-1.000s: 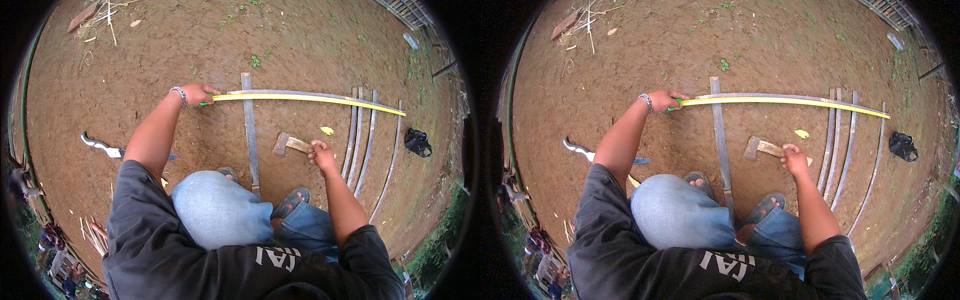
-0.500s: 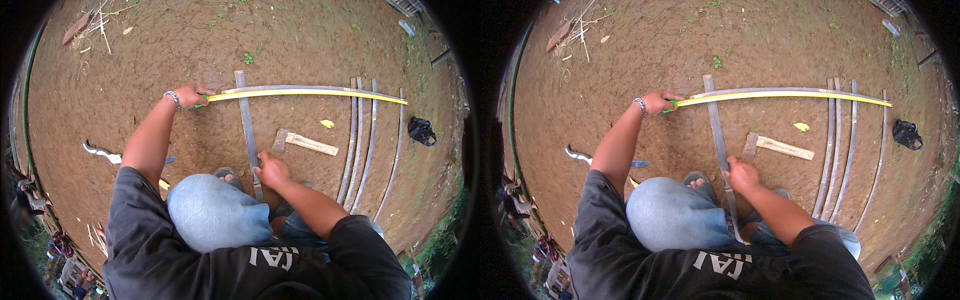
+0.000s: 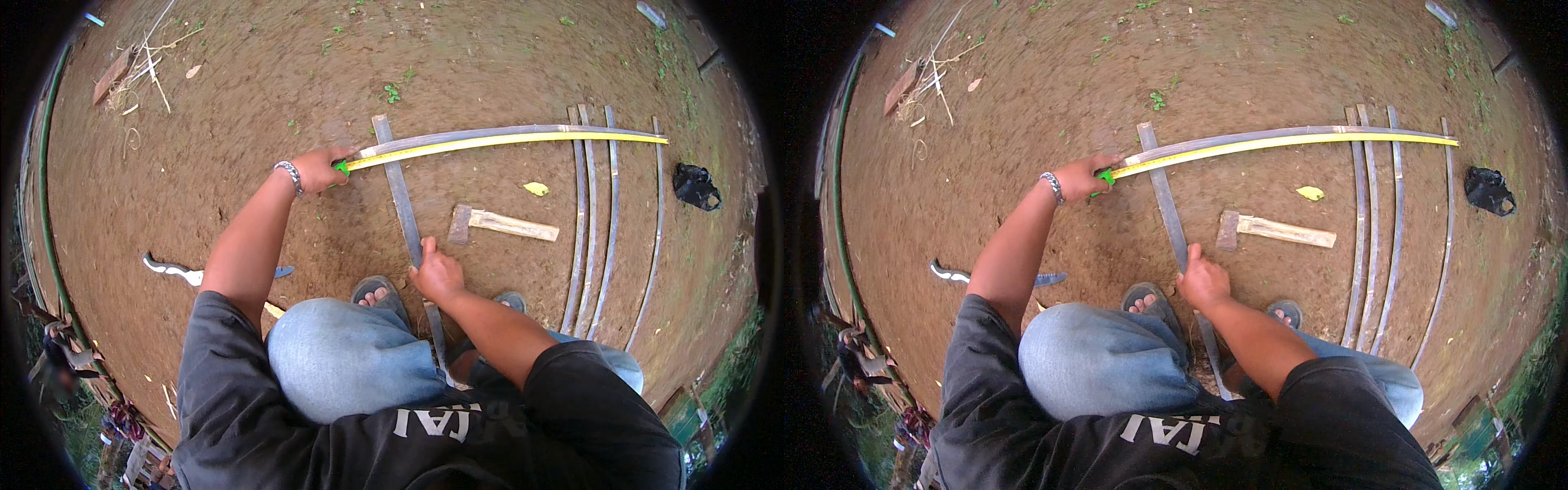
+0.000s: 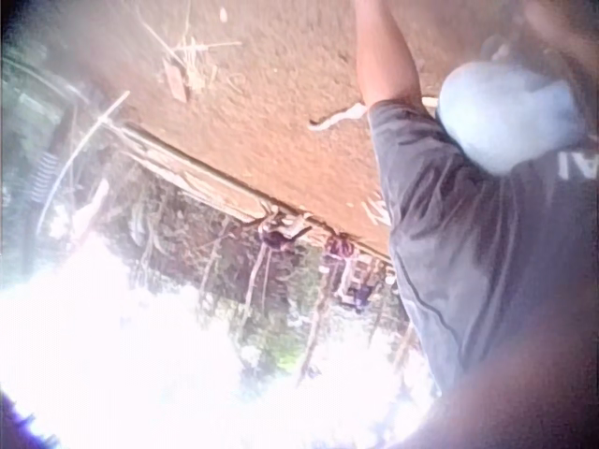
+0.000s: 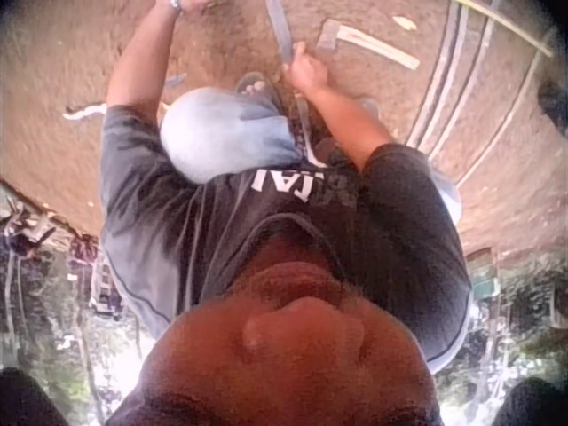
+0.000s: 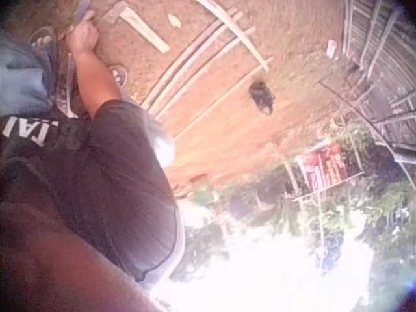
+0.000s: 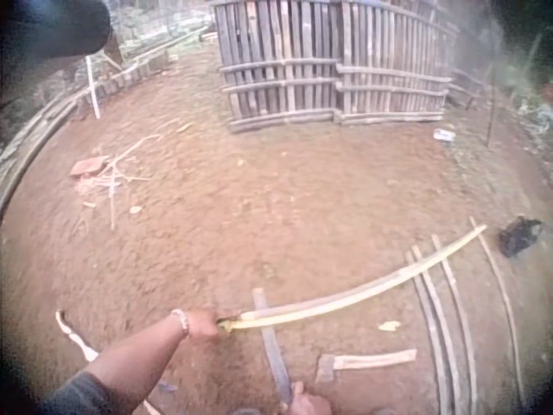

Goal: The person hammers nails into a bamboo frame using a wooden mallet, then measures the frame with a tape measure. The person continues hammering nails into the frame.

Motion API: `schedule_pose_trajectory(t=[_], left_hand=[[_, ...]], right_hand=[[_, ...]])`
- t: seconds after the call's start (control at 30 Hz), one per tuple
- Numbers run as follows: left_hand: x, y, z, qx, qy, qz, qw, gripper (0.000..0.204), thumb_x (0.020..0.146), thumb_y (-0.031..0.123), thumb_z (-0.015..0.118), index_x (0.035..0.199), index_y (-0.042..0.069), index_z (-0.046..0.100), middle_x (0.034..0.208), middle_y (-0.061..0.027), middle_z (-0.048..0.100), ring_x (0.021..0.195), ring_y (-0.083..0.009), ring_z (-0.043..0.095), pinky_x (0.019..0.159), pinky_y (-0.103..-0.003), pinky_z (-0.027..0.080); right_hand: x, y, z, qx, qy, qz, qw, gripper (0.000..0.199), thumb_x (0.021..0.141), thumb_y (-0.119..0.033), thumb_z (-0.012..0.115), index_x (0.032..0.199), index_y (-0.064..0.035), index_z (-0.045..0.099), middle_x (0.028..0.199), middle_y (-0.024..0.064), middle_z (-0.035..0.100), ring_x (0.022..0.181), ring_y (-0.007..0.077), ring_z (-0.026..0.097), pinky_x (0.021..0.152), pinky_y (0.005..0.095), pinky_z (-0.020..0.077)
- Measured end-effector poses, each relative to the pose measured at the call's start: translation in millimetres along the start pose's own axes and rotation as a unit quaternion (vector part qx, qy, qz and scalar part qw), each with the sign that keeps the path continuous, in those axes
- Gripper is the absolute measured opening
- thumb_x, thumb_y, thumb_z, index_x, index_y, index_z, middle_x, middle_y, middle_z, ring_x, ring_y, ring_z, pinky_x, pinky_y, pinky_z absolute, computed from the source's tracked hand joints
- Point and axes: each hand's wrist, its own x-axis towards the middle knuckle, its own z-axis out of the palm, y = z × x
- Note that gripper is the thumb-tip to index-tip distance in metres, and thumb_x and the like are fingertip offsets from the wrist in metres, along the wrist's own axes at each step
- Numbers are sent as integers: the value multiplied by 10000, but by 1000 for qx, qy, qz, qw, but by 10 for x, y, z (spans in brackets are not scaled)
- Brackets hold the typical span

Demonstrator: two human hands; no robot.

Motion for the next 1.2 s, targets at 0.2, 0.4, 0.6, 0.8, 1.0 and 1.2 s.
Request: schedule_pose_trajectory(t=[0.2,0.4,0.6,0.8,1.0,1.2], left_hand=[[68,-147,-7,-11,13,56,998,648,845,196,664,1476,147,524,1023,-79,668,782,-153,612,694,-325,521],[-34,-12,-59,-18,7,36,999,642,843,208,678,1467,147,539,1052,-71,669,798,-150,602,717,-310,518],[66,-163,-77,-14,16,60,998,633,837,205,688,1453,147,556,1059,-71,681,835,-154,609,745,-307,516],[40,-18,-93,-11,-1,33,999,631,831,200,685,1448,150,562,1068,-70,686,861,-153,613,779,-314,513],[33,-34,-96,-9,5,41,999,619,823,196,680,1432,150,578,1031,-57,684,836,-147,616,757,-306,517],[-19,-42,-101,-15,12,41,999,616,818,190,677,1426,154,585,1020,-50,681,832,-137,619,751,-303,527]], right_hand=[[-22,16,-9,-12,20,-5,1000,609,879,-322,703,1313,-57,368,971,242,708,924,438,700,830,530,554],[-65,99,-211,-17,-5,31,999,612,885,-317,695,1325,-48,365,977,240,710,940,426,699,831,514,560],[-72,287,-403,-50,-17,76,996,561,920,-309,666,1320,-61,361,1112,211,689,1009,391,695,871,492,554],[-87,365,-396,-45,-2,70,997,554,924,-316,663,1316,-59,368,1111,231,688,1000,391,698,863,494,558],[-59,409,-350,-44,17,51,998,536,924,-323,657,1292,-52,375,1059,227,702,962,410,701,844,506,560],[-48,377,-375,-27,-23,60,998,608,919,-319,666,1338,-41,323,1073,273,686,985,444,683,860,531,544]])
